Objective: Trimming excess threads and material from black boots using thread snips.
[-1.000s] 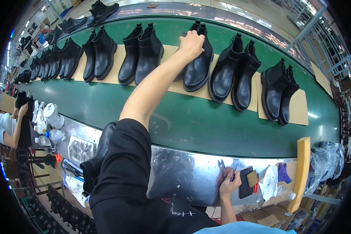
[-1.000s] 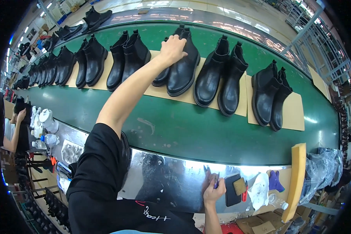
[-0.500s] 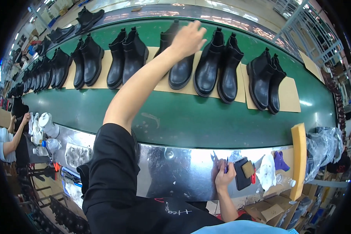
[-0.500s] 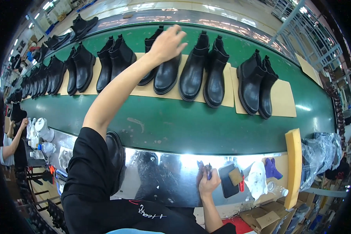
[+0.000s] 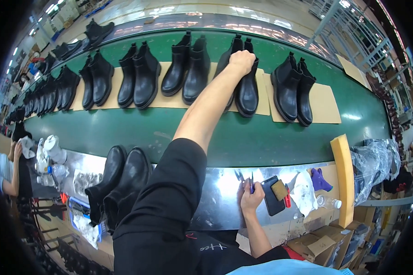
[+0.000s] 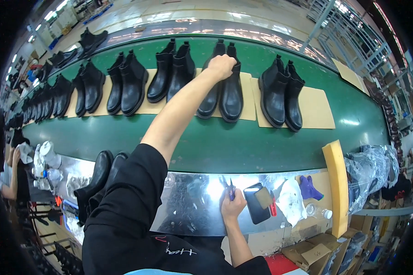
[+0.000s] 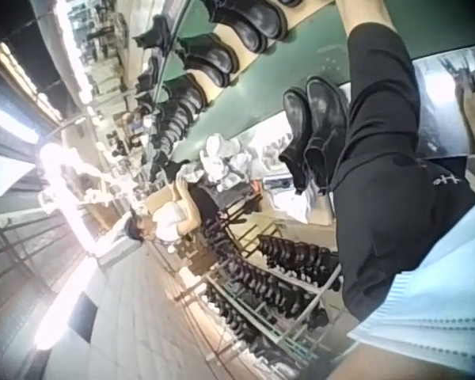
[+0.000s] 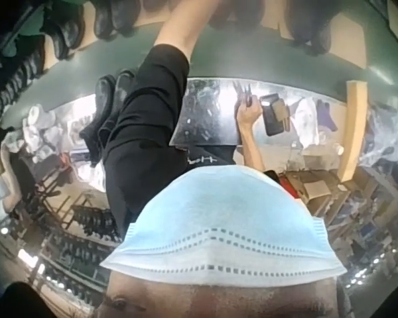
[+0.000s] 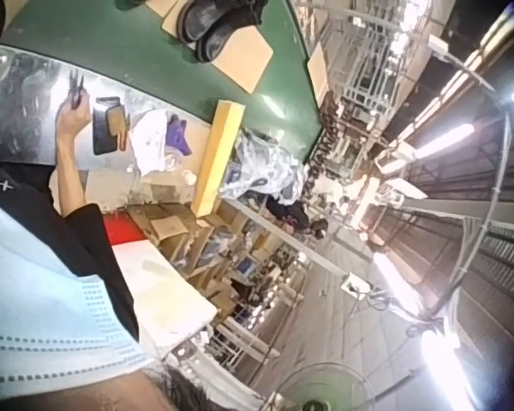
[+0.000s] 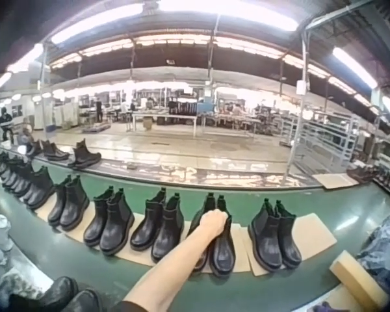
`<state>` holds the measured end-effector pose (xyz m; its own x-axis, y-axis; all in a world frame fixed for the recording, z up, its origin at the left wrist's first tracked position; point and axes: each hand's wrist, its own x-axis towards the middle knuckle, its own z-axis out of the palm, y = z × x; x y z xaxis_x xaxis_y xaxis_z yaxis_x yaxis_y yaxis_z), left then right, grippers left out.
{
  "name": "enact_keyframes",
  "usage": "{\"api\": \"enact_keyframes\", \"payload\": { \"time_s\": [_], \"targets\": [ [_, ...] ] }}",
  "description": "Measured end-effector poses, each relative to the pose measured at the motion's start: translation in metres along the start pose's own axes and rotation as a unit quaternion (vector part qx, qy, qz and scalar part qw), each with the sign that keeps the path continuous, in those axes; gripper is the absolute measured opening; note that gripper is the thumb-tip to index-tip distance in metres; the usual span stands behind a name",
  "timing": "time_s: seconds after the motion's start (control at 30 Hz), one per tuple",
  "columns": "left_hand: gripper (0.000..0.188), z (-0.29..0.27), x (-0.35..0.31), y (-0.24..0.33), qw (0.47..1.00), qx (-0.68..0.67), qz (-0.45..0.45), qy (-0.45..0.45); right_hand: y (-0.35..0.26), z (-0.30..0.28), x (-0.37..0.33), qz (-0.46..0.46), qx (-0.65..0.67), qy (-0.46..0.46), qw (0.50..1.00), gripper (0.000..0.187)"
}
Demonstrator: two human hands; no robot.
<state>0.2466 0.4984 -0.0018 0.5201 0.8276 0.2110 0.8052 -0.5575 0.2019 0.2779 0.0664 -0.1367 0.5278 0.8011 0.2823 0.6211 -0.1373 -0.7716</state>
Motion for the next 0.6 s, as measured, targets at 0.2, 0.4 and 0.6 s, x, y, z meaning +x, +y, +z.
{"api": "enact_keyframes", "payload": {
  "time_s": [0.2,0.4,0.6],
  "targets": [
    [0.023,-0.06,-0.048,0.003,0.996,-0.048,-0.024,0.064,0.006,-0.002,-0.005,0.006,0.025,0.011,1.0,0.022],
    [0.016,-0.131,-0.148,0.023,0.941,-0.245,-0.142,0.187,-0.009,-0.014,-0.004,0.053,0.076,-0.019,0.996,0.034],
    [0.024,-0.122,-0.291,0.056,0.902,-0.304,-0.174,0.252,-0.04,-0.003,-0.024,0.023,0.278,0.12,0.953,0.029]
  ]
}}
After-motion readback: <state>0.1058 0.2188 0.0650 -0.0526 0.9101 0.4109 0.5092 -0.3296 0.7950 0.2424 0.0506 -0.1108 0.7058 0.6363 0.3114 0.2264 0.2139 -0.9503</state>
